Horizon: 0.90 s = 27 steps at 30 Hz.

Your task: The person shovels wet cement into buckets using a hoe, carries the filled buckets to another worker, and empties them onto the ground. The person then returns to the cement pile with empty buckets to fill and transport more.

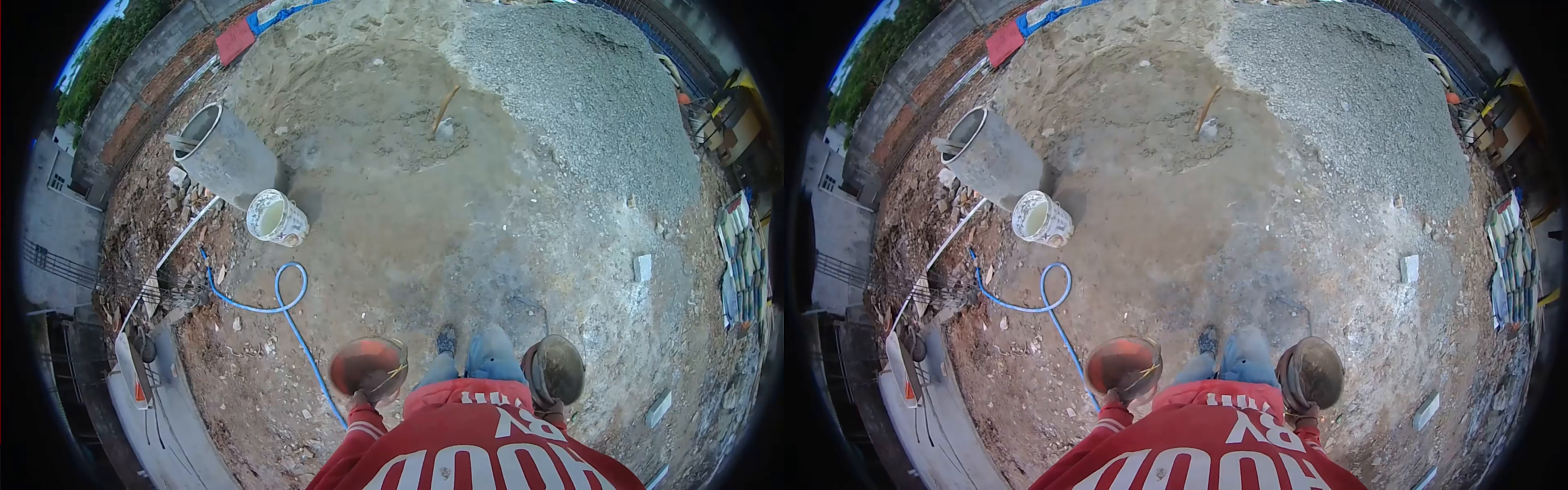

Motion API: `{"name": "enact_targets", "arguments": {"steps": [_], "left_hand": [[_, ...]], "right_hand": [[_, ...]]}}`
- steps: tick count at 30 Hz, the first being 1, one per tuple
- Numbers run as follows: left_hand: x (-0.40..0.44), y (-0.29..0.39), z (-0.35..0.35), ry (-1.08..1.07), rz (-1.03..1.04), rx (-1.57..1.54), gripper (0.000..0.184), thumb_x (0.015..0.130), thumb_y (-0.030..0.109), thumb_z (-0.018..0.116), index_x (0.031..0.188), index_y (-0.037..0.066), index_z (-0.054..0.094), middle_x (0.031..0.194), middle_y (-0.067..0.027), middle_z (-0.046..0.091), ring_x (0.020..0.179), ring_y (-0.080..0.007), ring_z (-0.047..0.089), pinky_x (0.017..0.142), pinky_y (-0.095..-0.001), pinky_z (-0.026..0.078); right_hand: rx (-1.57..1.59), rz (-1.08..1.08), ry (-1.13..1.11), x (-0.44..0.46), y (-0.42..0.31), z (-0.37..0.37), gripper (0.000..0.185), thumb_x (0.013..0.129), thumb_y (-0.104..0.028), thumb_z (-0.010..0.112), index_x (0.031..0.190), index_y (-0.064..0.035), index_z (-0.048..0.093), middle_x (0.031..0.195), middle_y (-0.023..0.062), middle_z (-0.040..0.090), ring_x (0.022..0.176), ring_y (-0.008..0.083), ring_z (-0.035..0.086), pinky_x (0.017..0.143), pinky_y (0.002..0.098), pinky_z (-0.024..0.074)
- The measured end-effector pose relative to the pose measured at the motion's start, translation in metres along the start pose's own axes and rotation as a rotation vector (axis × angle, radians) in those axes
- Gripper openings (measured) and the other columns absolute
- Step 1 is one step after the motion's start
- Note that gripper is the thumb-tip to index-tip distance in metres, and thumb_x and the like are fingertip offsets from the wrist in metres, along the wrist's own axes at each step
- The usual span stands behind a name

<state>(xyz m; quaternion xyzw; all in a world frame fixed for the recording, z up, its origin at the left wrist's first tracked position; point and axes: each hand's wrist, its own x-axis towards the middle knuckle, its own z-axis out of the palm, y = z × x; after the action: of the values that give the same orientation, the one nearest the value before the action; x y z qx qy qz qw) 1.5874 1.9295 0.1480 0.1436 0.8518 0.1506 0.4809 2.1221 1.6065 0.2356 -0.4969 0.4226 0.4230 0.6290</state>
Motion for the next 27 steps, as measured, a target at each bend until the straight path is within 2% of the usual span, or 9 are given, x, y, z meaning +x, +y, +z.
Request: {"name": "enact_targets", "arguments": {"steps": [1,3,5,8,10,14,20,23,27], "left_hand": [[-0.039,0.061,0.025,-0.023,-0.134,-0.466,0.028,0.086,0.024,0.056,0.105,0.004,0.06,0.103,-0.0155,0.061,0.097,-0.0304,0.061,0.077,-0.0481,0.058],[-0.07,0.151,0.056,0.023,0.001,-0.577,0.025,0.087,0.024,0.057,0.101,0.003,0.057,0.101,-0.0152,0.058,0.091,-0.0316,0.062,0.075,-0.0497,0.058],[-0.041,0.199,0.082,-0.196,0.064,-0.64,0.023,0.089,0.024,0.058,0.098,0.003,0.056,0.098,-0.0139,0.057,0.087,-0.0282,0.062,0.073,-0.0465,0.059],[-0.062,0.29,0.13,-0.112,0.05,-0.611,0.022,0.091,0.026,0.058,0.096,0.005,0.056,0.094,-0.0105,0.056,0.083,-0.0245,0.061,0.073,-0.0405,0.06],[-0.045,0.324,0.162,-0.033,0.059,-0.725,0.014,0.085,0.017,0.064,0.088,0.004,0.059,0.083,-0.0077,0.061,0.066,-0.0212,0.062,0.057,-0.036,0.058],[-0.004,0.338,0.23,0.081,0.074,-0.743,0.023,0.081,0.02,0.068,0.091,0.0,0.059,0.083,-0.011,0.062,0.063,-0.0216,0.063,0.052,-0.0353,0.057],[-0.069,0.395,0.313,0.144,-0.279,-0.668,0.028,0.084,0.023,0.059,0.104,0.003,0.057,0.102,-0.0129,0.059,0.088,-0.0291,0.062,0.073,-0.0441,0.058],[-0.074,0.385,0.346,0.155,-0.41,-0.691,0.03,0.084,0.024,0.06,0.108,0.005,0.057,0.105,-0.0145,0.06,0.096,-0.0323,0.061,0.075,-0.0512,0.057],[-0.064,0.363,0.397,0.238,-0.57,-0.702,0.029,0.085,0.024,0.058,0.108,0.006,0.057,0.106,-0.0158,0.06,0.1,-0.0323,0.059,0.077,-0.0528,0.057]], "right_hand": [[0.064,0.013,0.058,0.007,-0.005,0.022,0.045,0.081,-0.038,0.041,0.105,-0.0067,0.062,0.096,0.0151,0.068,0.066,0.0345,0.061,0.053,0.0471,0.0503],[0.049,0.022,0.083,0.016,-0.021,0.062,0.044,0.081,-0.037,0.042,0.106,-0.0065,0.062,0.094,0.0151,0.067,0.066,0.0342,0.061,0.053,0.0466,0.0502],[0.025,0.038,0.089,0.032,-0.038,0.106,0.044,0.081,-0.037,0.042,0.106,-0.0064,0.061,0.093,0.015,0.067,0.065,0.0338,0.061,0.052,0.0461,0.0502],[-0.044,0.056,0.092,0.07,-0.079,0.177,0.043,0.082,-0.036,0.043,0.106,-0.0062,0.061,0.091,0.015,0.066,0.065,0.0333,0.061,0.051,0.0454,0.0501],[-0.118,0.064,0.093,0.097,-0.113,0.23,0.042,0.082,-0.036,0.043,0.107,-0.0061,0.06,0.09,0.0149,0.066,0.065,0.0329,0.062,0.05,0.0449,0.05],[-0.272,0.078,0.113,0.134,-0.186,0.344,0.041,0.082,-0.035,0.044,0.107,-0.0059,0.059,0.087,0.0148,0.065,0.064,0.0321,0.062,0.049,0.0439,0.0499],[-0.611,0.002,0.197,0.188,-0.3,0.542,0.04,0.083,-0.034,0.045,0.108,-0.0055,0.058,0.083,0.0147,0.064,0.063,0.031,0.062,0.047,0.0424,0.0497],[-0.741,-0.248,0.277,0.218,-0.326,0.666,0.025,0.084,-0.028,0.055,0.101,-0.0099,0.055,0.081,0.0086,0.062,0.05,0.0231,0.056,0.038,0.0306,0.042],[-1.164,-0.548,0.184,0.215,-0.32,0.857,0.023,0.079,-0.023,0.065,0.092,-0.0062,0.055,0.074,0.0088,0.059,0.048,0.0208,0.055,0.037,0.031,0.0444]]}}
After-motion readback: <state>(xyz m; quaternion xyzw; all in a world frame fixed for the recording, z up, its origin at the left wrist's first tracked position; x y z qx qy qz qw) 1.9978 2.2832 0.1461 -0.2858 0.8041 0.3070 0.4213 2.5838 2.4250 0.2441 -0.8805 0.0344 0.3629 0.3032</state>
